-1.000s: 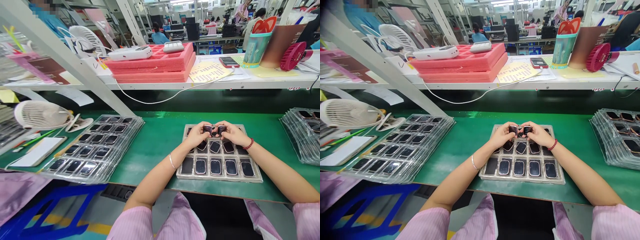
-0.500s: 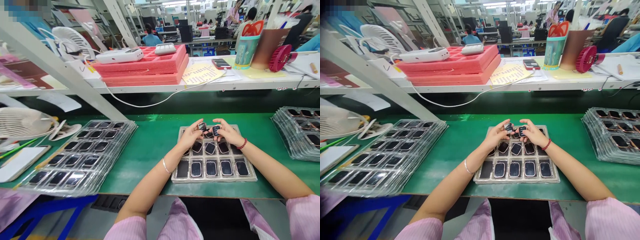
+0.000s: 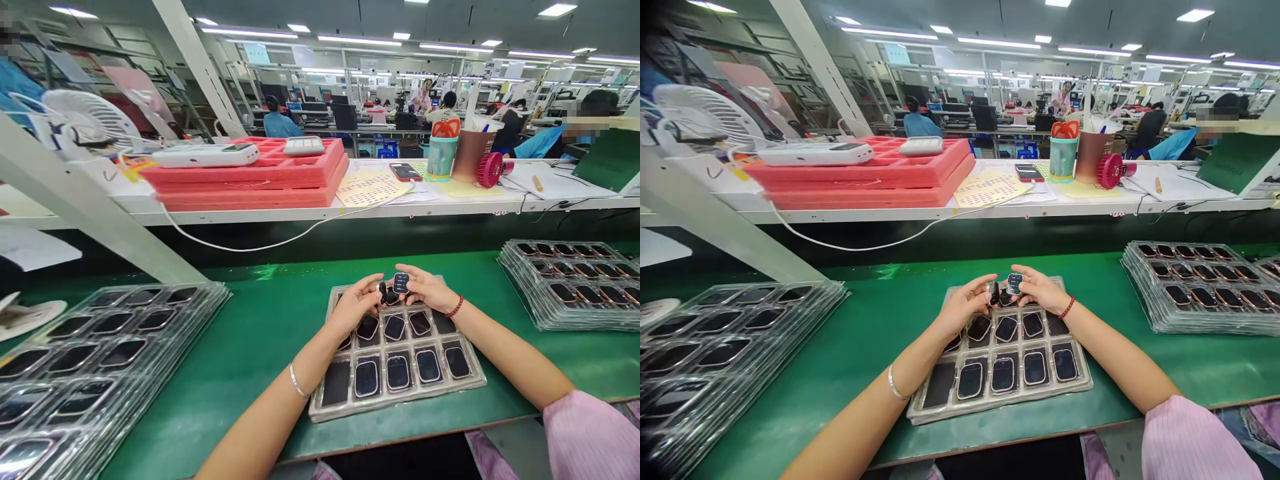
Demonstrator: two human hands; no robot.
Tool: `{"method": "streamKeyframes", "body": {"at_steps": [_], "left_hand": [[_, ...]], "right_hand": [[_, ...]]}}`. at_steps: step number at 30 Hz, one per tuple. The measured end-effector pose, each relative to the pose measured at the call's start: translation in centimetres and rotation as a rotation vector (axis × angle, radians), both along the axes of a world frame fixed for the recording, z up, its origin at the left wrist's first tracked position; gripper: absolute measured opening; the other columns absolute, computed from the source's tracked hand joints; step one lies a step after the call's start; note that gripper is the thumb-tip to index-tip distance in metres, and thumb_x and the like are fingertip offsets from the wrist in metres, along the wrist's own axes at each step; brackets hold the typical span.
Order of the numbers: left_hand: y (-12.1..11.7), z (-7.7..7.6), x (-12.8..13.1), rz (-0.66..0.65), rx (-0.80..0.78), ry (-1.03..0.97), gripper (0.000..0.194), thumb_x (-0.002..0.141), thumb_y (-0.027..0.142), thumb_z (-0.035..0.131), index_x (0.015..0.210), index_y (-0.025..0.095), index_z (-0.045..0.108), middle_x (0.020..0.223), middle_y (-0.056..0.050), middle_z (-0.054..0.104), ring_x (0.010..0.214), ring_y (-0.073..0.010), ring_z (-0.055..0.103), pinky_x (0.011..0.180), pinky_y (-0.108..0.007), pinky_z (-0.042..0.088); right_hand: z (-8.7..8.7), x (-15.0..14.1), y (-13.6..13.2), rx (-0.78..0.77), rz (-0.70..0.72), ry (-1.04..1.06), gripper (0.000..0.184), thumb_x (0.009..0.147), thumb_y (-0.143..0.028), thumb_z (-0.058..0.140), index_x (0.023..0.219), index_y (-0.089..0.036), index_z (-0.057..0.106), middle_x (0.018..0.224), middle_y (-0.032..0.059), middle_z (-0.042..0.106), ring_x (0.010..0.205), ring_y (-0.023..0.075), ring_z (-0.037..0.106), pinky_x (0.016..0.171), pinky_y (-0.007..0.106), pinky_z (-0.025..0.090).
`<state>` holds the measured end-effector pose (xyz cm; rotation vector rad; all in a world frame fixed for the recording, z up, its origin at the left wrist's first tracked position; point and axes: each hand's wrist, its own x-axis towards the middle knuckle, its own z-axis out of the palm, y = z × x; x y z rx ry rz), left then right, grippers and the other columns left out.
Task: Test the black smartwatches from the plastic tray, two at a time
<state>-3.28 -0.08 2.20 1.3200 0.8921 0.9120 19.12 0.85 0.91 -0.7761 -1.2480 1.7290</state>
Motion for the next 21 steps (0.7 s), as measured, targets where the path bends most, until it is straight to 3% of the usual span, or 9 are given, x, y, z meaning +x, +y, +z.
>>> {"method": "streamKeyframes", "body": {"at_steps": [8,13,21], "left_hand": [[-0.05,-0.23,0.08,-0.027,0.029,-0.004,0.067,0.071,0.041,0.075,0.129,0.015,0.053,0.088,-0.004,0.063,0.068,-0.0127,0.063,0.055,-0.021,0.045],[-0.05,-0.5,0.09,-0.062,0.029,-0.017,0.068,0.071,0.04,0.075,0.13,0.016,0.051,0.094,-0.005,0.064,0.064,-0.011,0.063,0.055,-0.021,0.043],[-0.47,0.07,0.22,-0.059,0.009,-0.034,0.064,0.07,0.036,0.077,0.126,0.016,0.054,0.087,-0.003,0.063,0.063,-0.0094,0.059,0.057,-0.022,0.043]], "right_hand": [[-0.2,0.2,0.09,0.029,-0.018,-0.028,0.053,0.069,-0.035,0.084,0.116,-0.019,0.065,0.1,0.0053,0.07,0.057,0.0067,0.058,0.05,0.019,0.054],[-0.1,-0.08,-0.25,0.1,-0.02,-0.149,0.054,0.065,-0.035,0.086,0.112,-0.017,0.067,0.098,0.0051,0.07,0.057,0.006,0.054,0.045,0.016,0.043],[-0.26,-0.33,-0.57,0.229,0.038,-0.291,0.054,0.069,-0.044,0.082,0.114,-0.018,0.066,0.084,0.0044,0.068,0.072,0.016,0.062,0.06,0.026,0.051]]}}
